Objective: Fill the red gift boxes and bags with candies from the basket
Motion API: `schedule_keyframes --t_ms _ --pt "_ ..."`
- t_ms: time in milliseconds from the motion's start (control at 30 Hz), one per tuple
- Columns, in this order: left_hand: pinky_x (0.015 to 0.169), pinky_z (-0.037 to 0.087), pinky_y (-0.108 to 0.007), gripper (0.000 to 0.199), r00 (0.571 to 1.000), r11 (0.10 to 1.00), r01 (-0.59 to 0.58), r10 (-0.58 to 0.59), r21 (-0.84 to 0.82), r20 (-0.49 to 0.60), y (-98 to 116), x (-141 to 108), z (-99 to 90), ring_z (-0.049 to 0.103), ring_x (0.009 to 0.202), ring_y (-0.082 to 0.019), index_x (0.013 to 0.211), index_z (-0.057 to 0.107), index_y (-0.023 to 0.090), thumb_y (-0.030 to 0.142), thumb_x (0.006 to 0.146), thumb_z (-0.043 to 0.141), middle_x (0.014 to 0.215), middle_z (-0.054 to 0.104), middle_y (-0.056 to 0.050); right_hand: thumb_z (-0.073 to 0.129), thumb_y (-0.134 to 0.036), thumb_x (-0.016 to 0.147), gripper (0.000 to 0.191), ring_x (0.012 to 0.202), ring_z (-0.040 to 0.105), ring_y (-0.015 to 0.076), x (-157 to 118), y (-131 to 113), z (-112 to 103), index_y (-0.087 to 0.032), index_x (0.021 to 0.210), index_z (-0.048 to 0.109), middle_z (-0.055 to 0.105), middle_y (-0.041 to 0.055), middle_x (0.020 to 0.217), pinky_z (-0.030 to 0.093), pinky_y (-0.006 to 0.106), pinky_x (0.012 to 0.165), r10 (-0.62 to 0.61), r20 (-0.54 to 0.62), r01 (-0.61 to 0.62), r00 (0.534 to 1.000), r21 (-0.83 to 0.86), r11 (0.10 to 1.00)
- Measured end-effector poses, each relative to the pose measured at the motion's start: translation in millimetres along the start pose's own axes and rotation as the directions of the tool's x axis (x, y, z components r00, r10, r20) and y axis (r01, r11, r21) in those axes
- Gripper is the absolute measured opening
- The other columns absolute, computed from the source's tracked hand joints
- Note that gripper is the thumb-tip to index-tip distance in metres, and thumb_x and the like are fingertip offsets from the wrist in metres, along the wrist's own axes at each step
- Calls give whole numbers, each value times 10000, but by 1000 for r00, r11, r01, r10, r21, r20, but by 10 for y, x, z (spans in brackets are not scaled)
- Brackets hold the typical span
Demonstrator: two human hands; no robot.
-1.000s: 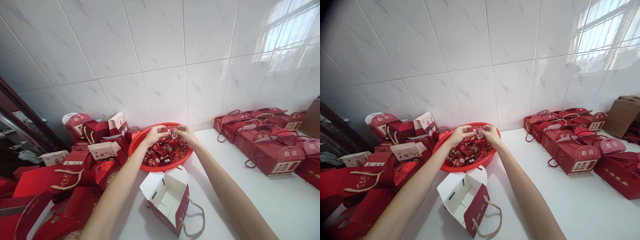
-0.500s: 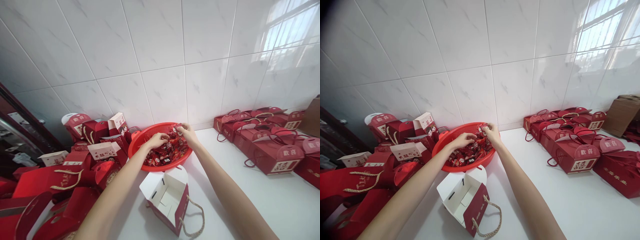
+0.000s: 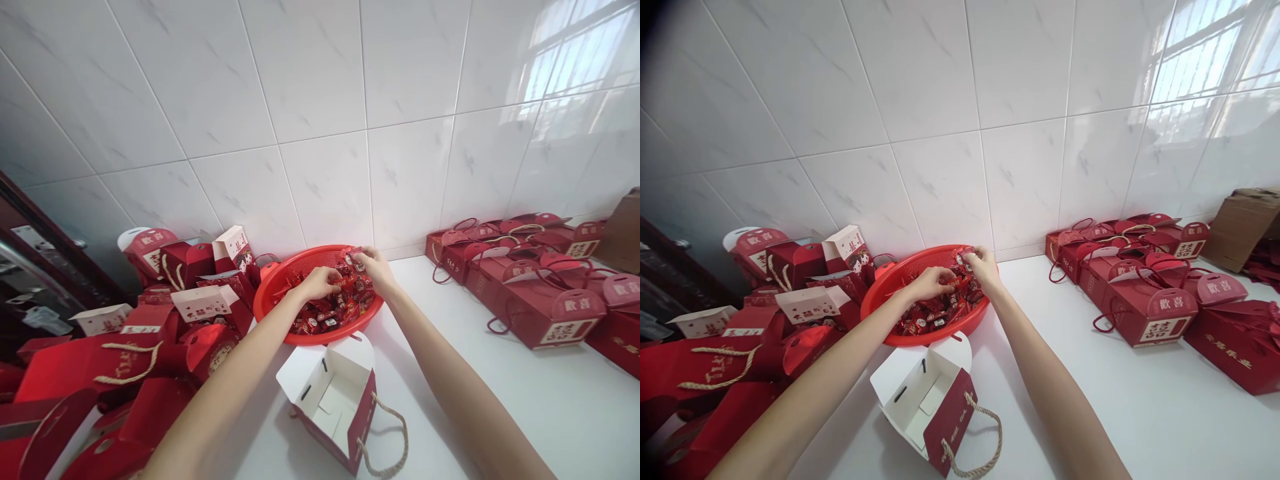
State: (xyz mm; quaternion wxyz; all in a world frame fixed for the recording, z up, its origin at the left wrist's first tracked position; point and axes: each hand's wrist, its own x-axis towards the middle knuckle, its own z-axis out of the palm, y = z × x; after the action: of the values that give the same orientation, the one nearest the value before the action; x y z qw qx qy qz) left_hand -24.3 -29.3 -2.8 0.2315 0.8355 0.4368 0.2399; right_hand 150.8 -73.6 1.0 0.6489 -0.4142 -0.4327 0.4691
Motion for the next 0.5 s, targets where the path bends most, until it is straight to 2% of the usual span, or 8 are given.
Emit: schedule_keyframes --t_ms 100,233,367,500 --pt "793 535 -341 87 999 999 -4 3 -32 -49 45 -7 -23 710 828 -273 741 748 220 257 665 768 818 774 -44 650 -318 603 170 689 576 150 -14 -6 -12 -193 717 636 662 -7 731 467 263 610 -19 14 19 1000 -11 1000" --pt "855 534 -360 141 984 987 -69 43 -147 -175 97 9 -44 712 884 -261 827 745 193 278 715 750 897 782 -55 654 -273 583 115 628 537 129 -41 -17 -19 -189 648 608 613 -31 642 432 259 598 -31 37 31 999 -22 999" --pt "895 537 -379 192 959 958 -117 40 -263 -282 93 41 -44 713 914 -255 847 730 164 306 722 767 935 780 -81 665 -259 585 173 613 578 140 -51 -10 -8 -206 732 591 636 -35 672 463 275 592 -2 48 2 999 -3 1000" --pt "934 535 -401 280 956 924 -132 23 -357 -294 70 46 -39 716 947 -257 916 721 148 313 705 803 970 775 -103 688 -252 590 226 609 595 148 -50 3 -1 -225 783 573 652 -33 693 488 285 588 26 57 -26 998 9 1000"
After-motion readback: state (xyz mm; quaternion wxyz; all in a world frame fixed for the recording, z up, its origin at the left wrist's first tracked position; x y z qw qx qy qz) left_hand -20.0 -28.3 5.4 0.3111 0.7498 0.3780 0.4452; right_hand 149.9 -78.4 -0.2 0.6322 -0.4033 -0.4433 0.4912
